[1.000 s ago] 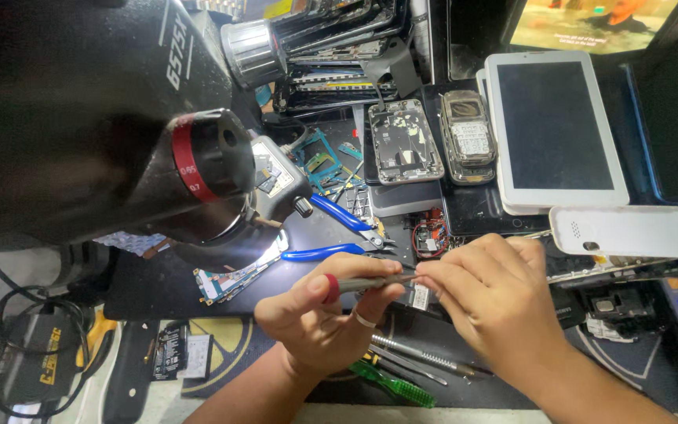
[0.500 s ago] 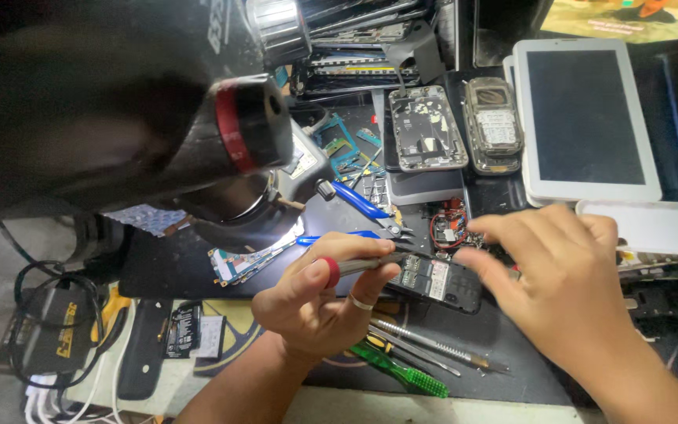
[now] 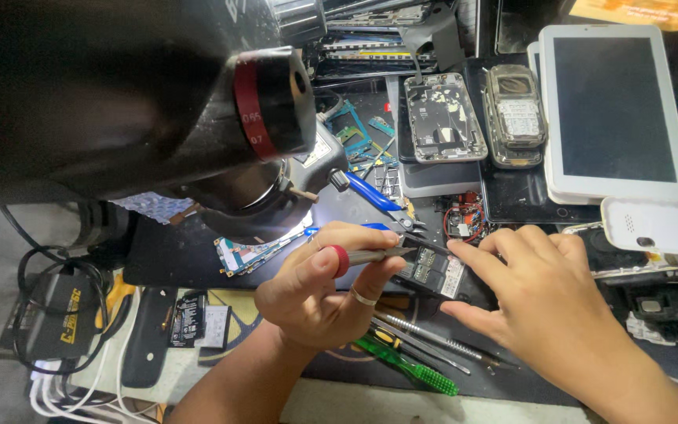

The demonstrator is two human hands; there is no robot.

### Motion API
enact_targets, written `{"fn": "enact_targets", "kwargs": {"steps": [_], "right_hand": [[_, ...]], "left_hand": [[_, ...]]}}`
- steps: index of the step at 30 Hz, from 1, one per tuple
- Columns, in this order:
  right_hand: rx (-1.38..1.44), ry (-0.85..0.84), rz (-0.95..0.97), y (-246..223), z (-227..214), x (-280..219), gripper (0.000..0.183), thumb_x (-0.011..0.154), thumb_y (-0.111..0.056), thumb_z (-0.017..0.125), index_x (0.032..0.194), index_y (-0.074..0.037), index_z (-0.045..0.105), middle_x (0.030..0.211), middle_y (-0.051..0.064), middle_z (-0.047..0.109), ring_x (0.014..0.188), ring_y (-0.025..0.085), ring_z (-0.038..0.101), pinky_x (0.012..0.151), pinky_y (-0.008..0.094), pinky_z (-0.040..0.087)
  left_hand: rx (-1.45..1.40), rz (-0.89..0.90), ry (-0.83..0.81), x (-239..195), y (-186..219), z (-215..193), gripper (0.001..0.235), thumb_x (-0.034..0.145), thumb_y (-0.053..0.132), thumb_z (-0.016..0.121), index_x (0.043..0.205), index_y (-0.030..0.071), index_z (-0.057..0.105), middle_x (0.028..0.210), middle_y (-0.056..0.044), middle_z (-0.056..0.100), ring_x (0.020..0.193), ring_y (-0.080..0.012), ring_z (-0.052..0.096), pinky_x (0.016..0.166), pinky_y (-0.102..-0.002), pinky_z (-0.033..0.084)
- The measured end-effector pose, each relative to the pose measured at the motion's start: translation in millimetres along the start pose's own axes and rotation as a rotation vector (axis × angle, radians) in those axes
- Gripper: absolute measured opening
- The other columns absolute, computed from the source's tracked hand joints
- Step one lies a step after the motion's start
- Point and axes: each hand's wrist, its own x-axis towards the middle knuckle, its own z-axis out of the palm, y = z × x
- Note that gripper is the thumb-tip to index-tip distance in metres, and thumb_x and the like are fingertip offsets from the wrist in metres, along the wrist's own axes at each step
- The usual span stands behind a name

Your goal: The person disassembles a feature phone by prying open the casing and removing internal components such as the battery, circuit board, and keypad. The person uses a metal prying tool and tweezers to separate parts and place them on the workbench.

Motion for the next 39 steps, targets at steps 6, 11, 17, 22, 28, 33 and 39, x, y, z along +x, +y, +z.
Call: {"fn": "enact_targets", "kwargs": {"steps": [6,11,17,22,28,33,39], "right_hand": [[0.185,0.019,0.048,-2.5,-6.1,4.7,0.059,0.071,-0.042,0.082,0.119,-0.009,0.07,0.096,0.006,0.063,0.09,0.026,0.061,0.081,0.039,0.043],[0.921,-0.291,0.572,7.9,-9.3,2.6,0.046,0.078,-0.025,0.077,0.122,-0.01,0.072,0.1,0.003,0.074,0.087,0.013,0.064,0.074,0.028,0.052],[1.398,-0.261,0.617,28.8,9.5,3.4,0.048,0.086,-0.02,0.065,0.13,0.0,0.066,0.105,0.011,0.076,0.094,0.015,0.067,0.085,0.03,0.051],[1.698,-0.028,0.581,35.8,2.2,-3.6,0.062,0.095,-0.029,0.056,0.139,0.015,0.058,0.104,0.02,0.072,0.091,0.024,0.064,0.083,0.037,0.051],[1.851,0.155,0.551,39.5,-10.2,-0.1,0.066,0.098,-0.038,0.057,0.139,0.014,0.052,0.102,0.019,0.065,0.086,0.029,0.062,0.077,0.039,0.049],[1.835,0.281,0.558,46.5,-15.7,-4.8,0.069,0.103,-0.047,0.053,0.136,0.014,0.049,0.098,0.021,0.062,0.076,0.028,0.053,0.073,0.042,0.043],[1.788,0.343,0.548,50.0,-21.8,-7.8,0.073,0.102,-0.052,0.053,0.138,0.012,0.05,0.098,0.02,0.062,0.075,0.027,0.054,0.073,0.043,0.044]], "left_hand": [[0.044,0.051,0.04,12.9,11.1,-1.7,0.079,0.093,-0.006,0.075,0.155,0.016,0.033,0.101,-0.022,0.071,0.085,-0.0307,0.077,0.075,-0.041,0.066],[0.127,-0.027,0.002,10.8,36.9,-12.2,0.079,0.098,-0.006,0.07,0.158,0.027,0.029,0.114,-0.02,0.068,0.09,-0.0305,0.076,0.077,-0.038,0.065],[0.057,0.035,-0.032,6.4,15.6,-13.1,0.071,0.098,-0.005,0.071,0.155,0.015,0.033,0.109,-0.017,0.07,0.094,-0.0266,0.075,0.078,-0.037,0.063],[0.032,-0.199,-0.272,15.3,16.0,-15.4,0.06,0.1,-0.009,0.065,0.151,0.012,0.041,0.114,-0.018,0.067,0.095,-0.0293,0.072,0.082,-0.037,0.06],[0.011,-0.356,-0.628,28.3,24.1,-14.6,0.051,0.095,-0.006,0.059,0.142,0.007,0.043,0.117,-0.015,0.063,0.102,-0.0364,0.069,0.084,-0.041,0.057],[0.082,-0.416,-0.914,20.6,22.0,-0.4,0.019,0.096,0.009,0.06,0.115,0.011,0.059,0.101,-0.008,0.065,0.098,-0.0325,0.069,0.078,-0.04,0.053],[0.171,-0.079,-1.09,-3.1,26.6,22.9,0.009,0.086,0.015,0.065,0.088,0.007,0.061,0.096,-0.008,0.058,0.095,-0.0273,0.063,0.078,-0.038,0.054]]}}
